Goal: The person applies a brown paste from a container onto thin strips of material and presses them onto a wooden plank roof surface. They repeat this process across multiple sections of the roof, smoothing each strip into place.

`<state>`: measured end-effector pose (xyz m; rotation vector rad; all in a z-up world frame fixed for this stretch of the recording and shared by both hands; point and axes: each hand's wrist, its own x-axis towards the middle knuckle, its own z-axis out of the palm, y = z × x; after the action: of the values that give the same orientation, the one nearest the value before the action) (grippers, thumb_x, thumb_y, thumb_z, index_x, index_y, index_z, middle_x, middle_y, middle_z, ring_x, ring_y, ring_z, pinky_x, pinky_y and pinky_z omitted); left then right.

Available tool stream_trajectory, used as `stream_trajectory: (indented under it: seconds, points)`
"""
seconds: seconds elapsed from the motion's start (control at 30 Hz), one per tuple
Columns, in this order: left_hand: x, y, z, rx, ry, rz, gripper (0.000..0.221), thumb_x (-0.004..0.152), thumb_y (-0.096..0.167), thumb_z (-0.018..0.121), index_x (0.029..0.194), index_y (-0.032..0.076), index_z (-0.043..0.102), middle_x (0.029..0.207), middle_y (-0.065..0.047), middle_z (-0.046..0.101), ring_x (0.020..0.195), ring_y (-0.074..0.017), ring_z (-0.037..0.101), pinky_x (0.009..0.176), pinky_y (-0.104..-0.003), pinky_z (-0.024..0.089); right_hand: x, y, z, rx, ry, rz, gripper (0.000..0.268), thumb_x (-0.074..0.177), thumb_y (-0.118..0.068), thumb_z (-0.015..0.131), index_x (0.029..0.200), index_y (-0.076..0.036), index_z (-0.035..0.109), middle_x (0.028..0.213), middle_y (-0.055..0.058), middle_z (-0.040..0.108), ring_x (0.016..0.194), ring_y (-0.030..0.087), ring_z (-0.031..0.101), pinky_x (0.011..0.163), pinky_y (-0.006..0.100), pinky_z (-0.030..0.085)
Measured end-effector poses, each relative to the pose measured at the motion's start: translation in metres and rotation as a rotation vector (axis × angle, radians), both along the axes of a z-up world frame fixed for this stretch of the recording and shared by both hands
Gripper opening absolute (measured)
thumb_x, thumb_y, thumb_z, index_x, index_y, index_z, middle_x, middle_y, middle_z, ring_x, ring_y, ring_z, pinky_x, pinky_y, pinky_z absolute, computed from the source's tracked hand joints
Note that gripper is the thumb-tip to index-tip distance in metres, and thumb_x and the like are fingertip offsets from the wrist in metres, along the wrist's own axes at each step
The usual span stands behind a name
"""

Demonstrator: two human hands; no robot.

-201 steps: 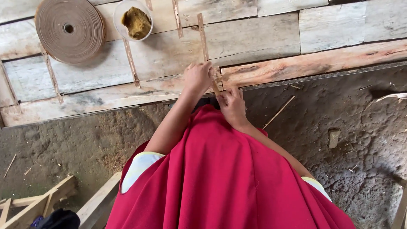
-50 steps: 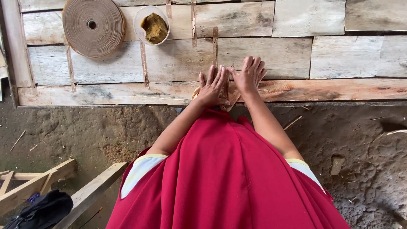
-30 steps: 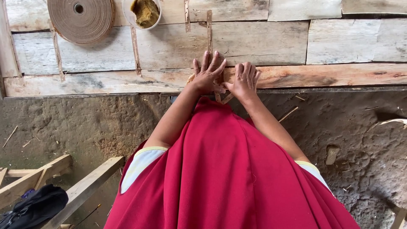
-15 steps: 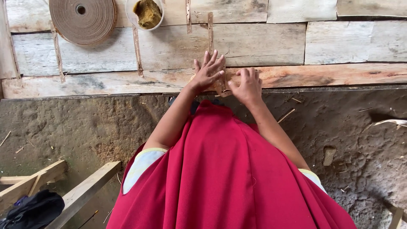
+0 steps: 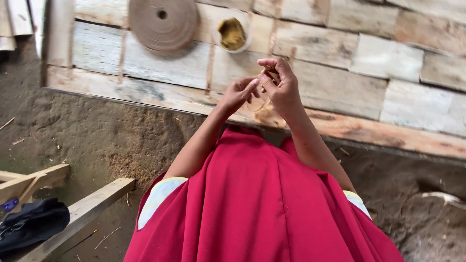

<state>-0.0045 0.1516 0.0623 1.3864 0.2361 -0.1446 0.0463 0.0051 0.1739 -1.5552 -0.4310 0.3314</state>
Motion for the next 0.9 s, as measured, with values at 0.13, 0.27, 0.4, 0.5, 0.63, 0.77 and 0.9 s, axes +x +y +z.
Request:
stream_trajectory:
  seconds: [0.13, 0.27, 0.4, 0.5, 0.63, 0.77, 0.9]
  points:
    - [0.003, 0.088, -0.042, 0.229, 0.001, 0.410, 0.025, 0.103, 0.032, 0.064, 0.125, 0.024, 0.072, 0.078, -0.004, 0.075, 0.060, -0.0096, 0.061, 0.060, -0.023, 0.049, 0.022, 0.097, -0.043, 0.002, -0.015, 0.054, 0.021, 0.100, 0.003, 0.060, 0.121, -0.001, 0.062, 0.101, 0.010, 0.056, 0.083, 0.015, 0.066, 0.065, 0.026, 0.063]
    - [0.003, 0.174, -0.061, 0.521, -0.114, 0.804, 0.038, 0.096, 0.012, 0.066, 0.133, 0.018, 0.067, 0.116, -0.013, 0.063, 0.101, -0.0270, 0.063, 0.088, -0.035, 0.053, 0.041, 0.184, -0.081, -0.135, -0.029, 0.099, 0.025, 0.094, 0.004, 0.064, 0.119, -0.002, 0.064, 0.101, 0.009, 0.050, 0.086, 0.017, 0.065, 0.064, 0.027, 0.064]
    - [0.005, 0.237, -0.062, 0.700, 0.002, 0.925, 0.056, 0.093, 0.010, 0.069, 0.146, 0.017, 0.054, 0.147, -0.017, 0.046, 0.138, -0.0366, 0.044, 0.115, -0.047, 0.032, 0.066, 0.250, -0.130, -0.316, -0.126, 0.045, 0.035, 0.089, 0.003, 0.069, 0.122, -0.008, 0.064, 0.109, 0.015, 0.051, 0.103, 0.030, 0.068, 0.087, 0.033, 0.063]
    - [0.017, 0.280, -0.089, 0.839, 0.092, 0.955, 0.070, 0.089, 0.019, 0.073, 0.153, 0.025, 0.045, 0.157, -0.017, 0.035, 0.143, -0.0363, 0.040, 0.114, -0.049, 0.033, 0.086, 0.288, -0.135, -0.473, -0.260, -0.050, 0.043, 0.085, 0.007, 0.067, 0.122, -0.015, 0.062, 0.112, 0.010, 0.052, 0.114, 0.030, 0.063, 0.101, 0.038, 0.055]
    - [0.036, 0.318, -0.077, 0.856, 0.139, 0.948, 0.070, 0.091, 0.018, 0.069, 0.155, 0.018, 0.041, 0.161, -0.022, 0.029, 0.139, -0.0419, 0.044, 0.111, -0.056, 0.032, 0.120, 0.310, -0.171, -0.533, -0.300, -0.147, 0.044, 0.084, 0.014, 0.062, 0.119, -0.013, 0.061, 0.113, 0.010, 0.053, 0.115, 0.033, 0.059, 0.103, 0.038, 0.051]
    - [0.055, 0.342, -0.075, 0.897, 0.254, 0.893, 0.071, 0.092, 0.025, 0.069, 0.156, 0.019, 0.041, 0.152, -0.017, 0.046, 0.133, -0.0400, 0.047, 0.109, -0.056, 0.034, 0.147, 0.317, -0.198, -0.622, -0.323, -0.213, 0.038, 0.088, 0.013, 0.054, 0.117, -0.011, 0.060, 0.111, 0.014, 0.057, 0.114, 0.036, 0.059, 0.104, 0.044, 0.047]
    - [0.064, 0.351, -0.060, 0.848, 0.294, 0.777, 0.066, 0.096, 0.029, 0.064, 0.156, 0.016, 0.039, 0.144, -0.018, 0.054, 0.131, -0.0398, 0.050, 0.114, -0.059, 0.031, 0.151, 0.319, -0.204, -0.719, -0.155, -0.266, 0.035, 0.092, 0.005, 0.053, 0.120, -0.015, 0.062, 0.112, 0.016, 0.061, 0.113, 0.039, 0.062, 0.103, 0.048, 0.047]
